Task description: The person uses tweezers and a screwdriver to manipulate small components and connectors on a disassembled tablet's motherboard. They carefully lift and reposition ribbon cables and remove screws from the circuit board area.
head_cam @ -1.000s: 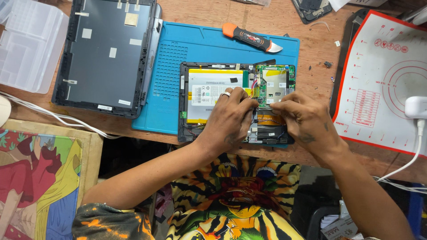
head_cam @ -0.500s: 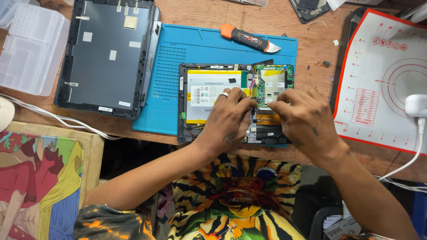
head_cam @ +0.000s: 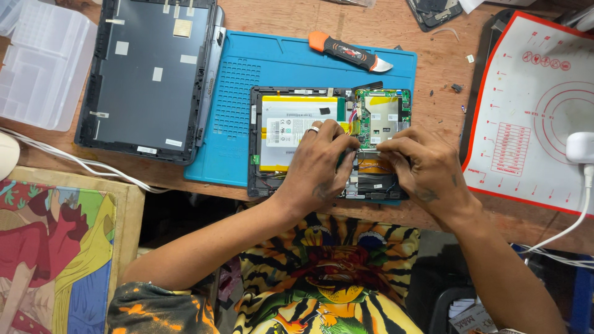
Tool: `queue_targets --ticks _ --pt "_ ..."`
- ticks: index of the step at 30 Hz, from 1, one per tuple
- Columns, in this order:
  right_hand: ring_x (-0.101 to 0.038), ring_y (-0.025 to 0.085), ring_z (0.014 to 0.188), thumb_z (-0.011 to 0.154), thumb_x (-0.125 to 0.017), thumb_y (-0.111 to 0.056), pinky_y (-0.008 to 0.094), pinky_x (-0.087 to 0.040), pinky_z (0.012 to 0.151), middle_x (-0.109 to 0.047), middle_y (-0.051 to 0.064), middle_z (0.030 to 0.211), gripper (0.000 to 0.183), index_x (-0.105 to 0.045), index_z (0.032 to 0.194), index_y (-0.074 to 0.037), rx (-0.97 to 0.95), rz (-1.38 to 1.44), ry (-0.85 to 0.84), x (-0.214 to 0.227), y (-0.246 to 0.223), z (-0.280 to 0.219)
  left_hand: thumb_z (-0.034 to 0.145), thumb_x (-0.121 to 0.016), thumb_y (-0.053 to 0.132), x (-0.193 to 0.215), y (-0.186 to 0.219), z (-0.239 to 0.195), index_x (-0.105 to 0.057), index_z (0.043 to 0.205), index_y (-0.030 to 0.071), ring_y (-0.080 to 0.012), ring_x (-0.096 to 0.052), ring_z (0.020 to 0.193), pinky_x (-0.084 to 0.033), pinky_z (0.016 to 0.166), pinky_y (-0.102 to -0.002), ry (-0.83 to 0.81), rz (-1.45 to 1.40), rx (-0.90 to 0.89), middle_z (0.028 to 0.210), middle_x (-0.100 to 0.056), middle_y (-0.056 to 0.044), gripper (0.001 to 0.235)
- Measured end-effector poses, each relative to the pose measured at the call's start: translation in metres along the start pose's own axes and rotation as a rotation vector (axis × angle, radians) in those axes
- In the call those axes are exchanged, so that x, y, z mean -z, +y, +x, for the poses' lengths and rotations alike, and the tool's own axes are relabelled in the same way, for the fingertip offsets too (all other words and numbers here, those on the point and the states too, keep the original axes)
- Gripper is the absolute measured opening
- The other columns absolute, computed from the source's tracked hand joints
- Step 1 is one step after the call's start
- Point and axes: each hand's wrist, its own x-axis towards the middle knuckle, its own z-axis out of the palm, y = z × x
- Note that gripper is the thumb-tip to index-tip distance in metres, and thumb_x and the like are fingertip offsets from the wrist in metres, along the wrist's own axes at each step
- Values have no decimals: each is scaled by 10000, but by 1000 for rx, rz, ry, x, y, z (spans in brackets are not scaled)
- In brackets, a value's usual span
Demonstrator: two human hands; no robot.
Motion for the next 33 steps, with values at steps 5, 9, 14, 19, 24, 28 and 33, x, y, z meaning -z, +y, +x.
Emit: queue_targets --ticks 5,9,14,19,24,28,33 --pt "-712 265 850 863 -753 20 365 -565 745 -712 110 989 203 -761 1052 -52 31 -43 31 -2 -3 -4 881 -703 182 3 1 0 -680 1119 49 -313 -558 926 -465 857 -434 -21 2 6 1032 -561 -140 273" --pt "-705 278 870 869 -760 17 378 -559 757 -712 113 999 202 -759 1060 -49 55 -81 55 -2 -6 -4 887 -708 186 4 3 3 -689 1173 89 -311 -550 949 -467 879 -432 -24 21 1 1039 -564 -129 303" --pt "-697 252 868 887 -767 9 361 -552 746 -712 107 1000 199 -756 1074 -57 54 -54 70 5 -8 -8 899 -689 151 4 4 2 -684 1195 87 -317 -559 963 -470 863 -429 -41 -27 34 1039 -568 -134 303" --pt "-671 221 857 872 -789 -41 347 -546 714 -701 85 971 194 -759 1060 -76 134 -8 38 9 -11 -19 925 -635 72 3 8 -3 -693 1152 87 -310 -596 1011 -473 912 -432 6 -30 -16 1065 -609 -122 235" --pt "-644 191 817 844 -764 -17 329 -538 678 -696 72 972 240 -756 1071 -94 198 79 -23 13 -20 -35 859 -620 18 7 9 -8 -682 1089 35 -315 -599 1007 -465 917 -439 13 1 -62 1044 -600 -128 239" --pt "-640 228 795 764 -779 -24 374 -518 685 -697 74 947 270 -754 1028 -77 190 54 -90 22 -23 -44 890 -691 77 6 17 -16 -668 1018 24 -290 -578 945 -458 884 -435 -75 30 -112 1018 -586 -126 141" --pt "-663 248 869 808 -788 -21 370 -536 768 -696 94 978 250 -758 1052 -66 49 -40 49 35 -14 -53 884 -747 155 1 17 -17 -654 919 51 -290 -573 946 -450 858 -432 -105 97 -206 1021 -585 -121 144"
